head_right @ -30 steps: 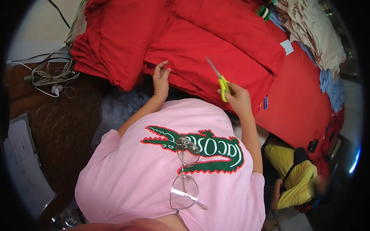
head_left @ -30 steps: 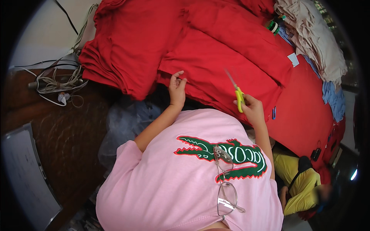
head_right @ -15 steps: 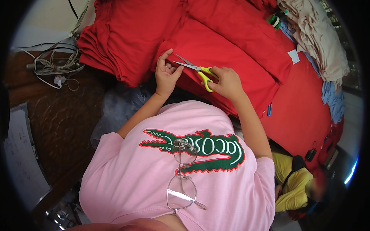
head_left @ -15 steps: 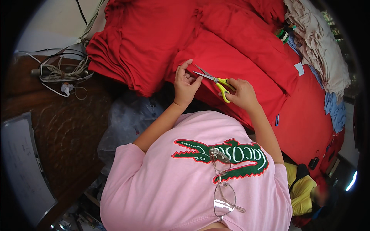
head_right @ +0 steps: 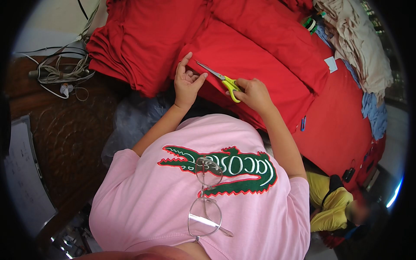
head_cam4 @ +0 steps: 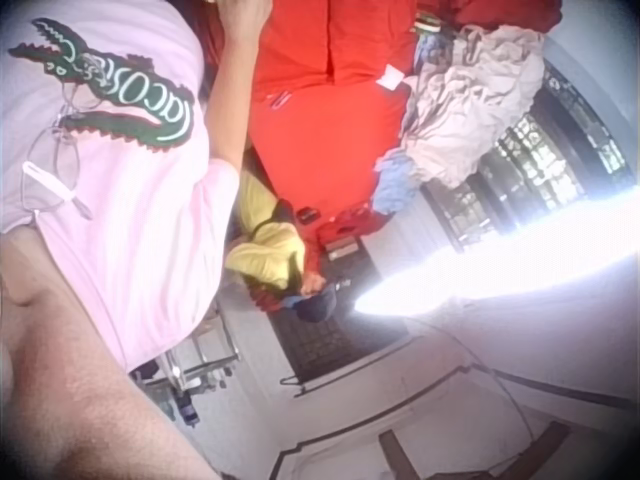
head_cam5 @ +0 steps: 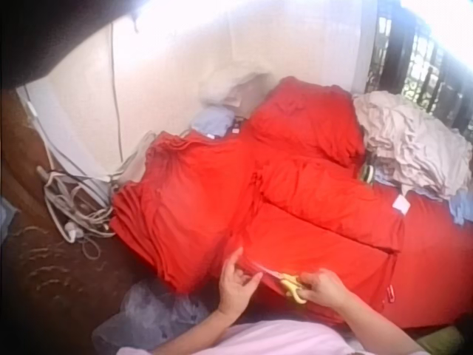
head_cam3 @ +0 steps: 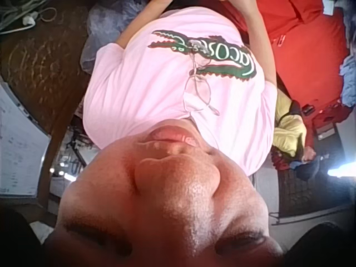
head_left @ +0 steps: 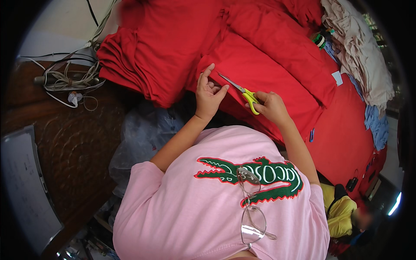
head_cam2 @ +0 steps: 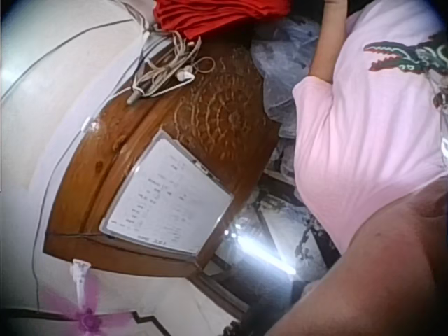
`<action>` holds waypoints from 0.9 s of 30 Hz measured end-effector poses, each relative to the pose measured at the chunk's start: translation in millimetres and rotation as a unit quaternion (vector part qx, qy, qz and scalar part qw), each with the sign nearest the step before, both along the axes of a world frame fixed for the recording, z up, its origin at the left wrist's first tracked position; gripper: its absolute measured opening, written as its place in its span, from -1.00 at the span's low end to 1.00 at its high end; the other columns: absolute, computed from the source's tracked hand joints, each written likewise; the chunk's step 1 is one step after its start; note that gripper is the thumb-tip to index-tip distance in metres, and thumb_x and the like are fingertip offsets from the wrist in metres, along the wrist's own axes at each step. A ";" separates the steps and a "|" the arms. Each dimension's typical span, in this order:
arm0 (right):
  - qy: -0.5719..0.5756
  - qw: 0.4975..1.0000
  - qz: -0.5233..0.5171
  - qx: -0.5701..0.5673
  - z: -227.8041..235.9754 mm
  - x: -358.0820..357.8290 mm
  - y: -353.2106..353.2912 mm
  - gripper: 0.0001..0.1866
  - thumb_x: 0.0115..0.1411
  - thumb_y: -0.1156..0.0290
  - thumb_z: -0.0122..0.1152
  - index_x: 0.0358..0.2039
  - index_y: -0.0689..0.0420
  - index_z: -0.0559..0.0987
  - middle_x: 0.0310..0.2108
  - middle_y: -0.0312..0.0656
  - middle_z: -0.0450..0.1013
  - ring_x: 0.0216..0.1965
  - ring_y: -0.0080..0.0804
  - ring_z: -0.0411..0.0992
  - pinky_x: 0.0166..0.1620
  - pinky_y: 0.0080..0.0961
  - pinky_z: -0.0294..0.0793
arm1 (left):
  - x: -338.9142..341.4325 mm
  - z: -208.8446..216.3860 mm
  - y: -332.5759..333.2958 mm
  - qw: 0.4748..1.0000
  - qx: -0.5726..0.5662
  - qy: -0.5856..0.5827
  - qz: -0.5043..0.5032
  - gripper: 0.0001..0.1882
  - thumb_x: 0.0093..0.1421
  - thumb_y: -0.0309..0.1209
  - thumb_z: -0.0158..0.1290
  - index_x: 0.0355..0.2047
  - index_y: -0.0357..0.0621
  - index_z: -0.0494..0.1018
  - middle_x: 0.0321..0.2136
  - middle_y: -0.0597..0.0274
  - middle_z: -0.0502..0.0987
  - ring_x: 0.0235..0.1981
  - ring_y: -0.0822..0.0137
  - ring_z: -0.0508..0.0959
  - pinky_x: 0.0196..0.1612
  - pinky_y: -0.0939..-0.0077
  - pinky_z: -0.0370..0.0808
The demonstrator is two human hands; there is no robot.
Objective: The person attaches tags to red shirts using a tagging gun, organizes the shirts in a stack, and trims excess threads from the collars with shears.
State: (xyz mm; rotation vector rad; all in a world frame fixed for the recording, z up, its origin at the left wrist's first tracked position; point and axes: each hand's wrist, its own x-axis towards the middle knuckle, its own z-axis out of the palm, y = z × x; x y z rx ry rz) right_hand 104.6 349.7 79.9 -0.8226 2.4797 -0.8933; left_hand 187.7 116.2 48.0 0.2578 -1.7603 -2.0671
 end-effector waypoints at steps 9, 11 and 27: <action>-0.010 1.000 -0.003 -0.001 16.8 -2.5 -10.7 -0.57 0.07 0.10 0.54 -0.46 0.19 0.53 -0.64 -0.08 0.38 -0.58 -0.12 0.31 -0.21 -0.30 0.37 | -11.1 -5.7 -0.8 0.998 -0.028 0.001 0.062 -0.24 0.17 -0.78 0.22 0.38 -0.15 0.34 -0.01 0.32 0.30 -0.22 0.61 0.41 -0.23 0.75 0.50; 0.028 1.000 0.008 -0.004 16.2 -6.6 -15.6 -0.55 0.06 0.08 0.54 -0.45 0.19 0.52 -0.64 -0.10 0.38 -0.57 -0.12 0.32 -0.21 -0.29 0.35 | -10.6 -3.4 -0.6 0.998 -0.038 -0.008 0.058 -0.20 0.15 -0.79 0.23 0.40 -0.12 0.33 -0.03 0.34 0.27 -0.30 0.63 0.34 -0.26 0.78 0.46; -0.148 0.974 -0.148 -0.084 -1.5 -4.2 -0.7 -0.69 0.26 0.23 0.48 -0.38 0.21 0.61 -0.67 -0.33 0.33 -0.62 -0.61 0.32 -0.43 -0.51 0.33 | -16.7 -48.8 -11.6 0.991 0.079 -0.063 0.088 -0.21 0.21 -0.77 0.10 0.44 -0.08 0.22 -0.13 0.36 0.33 -0.35 0.61 0.28 -0.26 0.78 0.37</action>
